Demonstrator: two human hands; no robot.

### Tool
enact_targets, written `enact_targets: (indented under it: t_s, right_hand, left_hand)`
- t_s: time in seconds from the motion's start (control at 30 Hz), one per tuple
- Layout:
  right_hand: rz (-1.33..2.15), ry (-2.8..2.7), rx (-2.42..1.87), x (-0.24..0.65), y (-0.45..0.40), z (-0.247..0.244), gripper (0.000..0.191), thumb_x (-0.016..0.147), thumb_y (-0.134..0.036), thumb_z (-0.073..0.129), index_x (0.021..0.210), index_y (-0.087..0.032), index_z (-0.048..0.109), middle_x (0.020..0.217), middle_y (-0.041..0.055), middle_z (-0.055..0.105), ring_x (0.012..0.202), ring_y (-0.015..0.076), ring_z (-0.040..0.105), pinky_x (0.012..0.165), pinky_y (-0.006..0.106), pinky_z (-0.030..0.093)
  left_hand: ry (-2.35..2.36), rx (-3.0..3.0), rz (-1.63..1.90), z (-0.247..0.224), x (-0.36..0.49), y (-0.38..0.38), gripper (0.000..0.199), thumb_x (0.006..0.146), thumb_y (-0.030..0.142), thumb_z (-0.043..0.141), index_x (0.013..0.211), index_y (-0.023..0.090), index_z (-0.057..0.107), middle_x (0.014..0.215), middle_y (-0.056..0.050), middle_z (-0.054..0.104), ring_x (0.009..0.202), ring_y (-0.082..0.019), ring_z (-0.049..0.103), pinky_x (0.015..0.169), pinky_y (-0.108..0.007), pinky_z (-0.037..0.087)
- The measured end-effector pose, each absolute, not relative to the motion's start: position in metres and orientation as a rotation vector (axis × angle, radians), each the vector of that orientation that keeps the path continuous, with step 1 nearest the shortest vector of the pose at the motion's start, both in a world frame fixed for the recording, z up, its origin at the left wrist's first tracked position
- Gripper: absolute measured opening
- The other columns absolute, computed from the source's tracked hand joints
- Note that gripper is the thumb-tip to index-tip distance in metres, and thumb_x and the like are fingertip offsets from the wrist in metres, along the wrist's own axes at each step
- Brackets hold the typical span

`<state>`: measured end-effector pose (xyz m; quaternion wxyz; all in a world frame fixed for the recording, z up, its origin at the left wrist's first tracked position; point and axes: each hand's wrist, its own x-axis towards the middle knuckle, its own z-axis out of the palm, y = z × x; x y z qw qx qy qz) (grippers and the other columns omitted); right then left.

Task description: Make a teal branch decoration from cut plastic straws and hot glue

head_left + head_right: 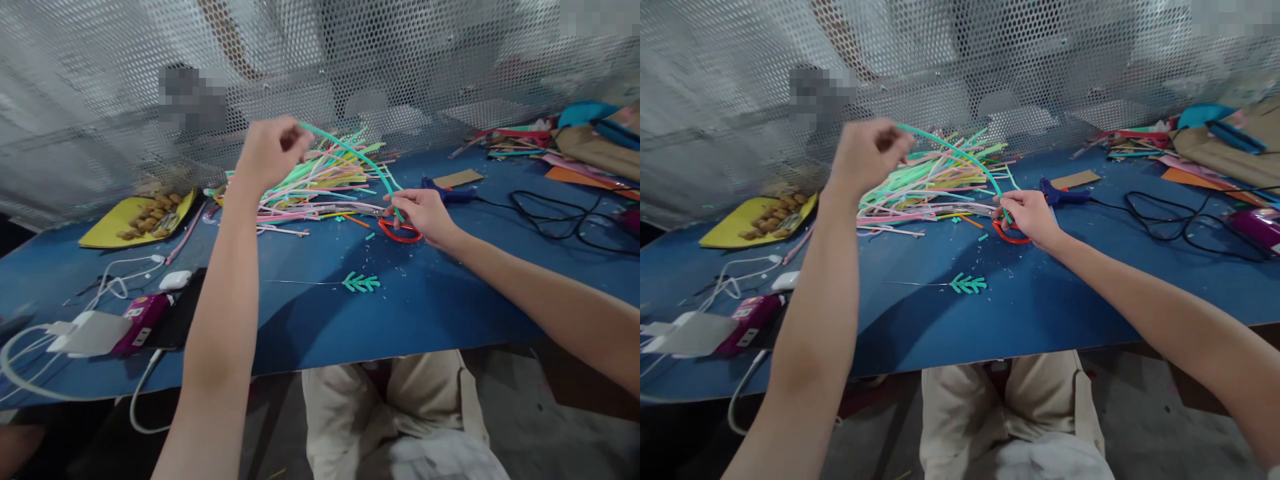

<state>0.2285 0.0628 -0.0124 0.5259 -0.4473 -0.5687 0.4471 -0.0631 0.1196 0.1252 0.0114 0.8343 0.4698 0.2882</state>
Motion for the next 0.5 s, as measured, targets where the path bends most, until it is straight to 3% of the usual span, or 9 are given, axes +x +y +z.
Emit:
enact_targets:
  t_s: [0.07, 0.13, 0.33, 0.5]
  right_hand:
    - [1.041, -1.406, -1.094, 0.229, 0.062, -0.012, 0.022, 0.091, -0.033, 0.068, 0.096, -0.012, 0.074, 0.081, 0.0095, 0.076, 0.049, 0.0106, 0.058, 0.053, 0.030, 0.054]
    - [0.994, -1.519, -1.094, 0.228, 0.060, -0.013, 0.023, 0.092, -0.034, 0.066, 0.097, -0.013, 0.074, 0.082, 0.0095, 0.077, 0.049, 0.0107, 0.059, 0.054, 0.030, 0.054]
    - [0.788, -1.771, -0.999, 0.216, 0.042, -0.013, 0.029, 0.097, -0.039, 0.057, 0.109, -0.017, 0.073, 0.087, 0.0066, 0.077, 0.055, 0.0119, 0.061, 0.055, 0.029, 0.053]
    - [0.564, -1.891, -0.965, 0.216, 0.033, -0.006, 0.028, 0.102, -0.033, 0.050, 0.107, -0.018, 0.073, 0.088, 0.0049, 0.077, 0.060, 0.0123, 0.064, 0.063, 0.029, 0.054]
  left_hand:
    - [1.390, 2.653, 1.258, 0.138, -0.047, 0.100, 0.033, 0.105, 0.049, 0.045, 0.109, 0.023, 0.066, 0.091, 0.001, 0.072, 0.078, -0.013, 0.056, 0.081, -0.032, 0.047]
    - [1.236, 2.762, 1.301, 0.147, -0.030, 0.082, 0.030, 0.104, 0.047, 0.047, 0.107, 0.025, 0.067, 0.099, -0.001, 0.072, 0.088, -0.015, 0.059, 0.089, -0.035, 0.047]
    - [0.852, 2.896, 0.584, 0.144, 0.008, 0.060, 0.023, 0.097, 0.039, 0.059, 0.106, 0.024, 0.074, 0.106, -0.002, 0.075, 0.103, -0.019, 0.068, 0.095, -0.033, 0.050]
    - [0.924, 2.754, 0.185, 0.129, 0.013, 0.071, 0.037, 0.091, 0.044, 0.061, 0.123, 0.027, 0.069, 0.119, -0.002, 0.073, 0.110, -0.022, 0.068, 0.092, -0.033, 0.052]
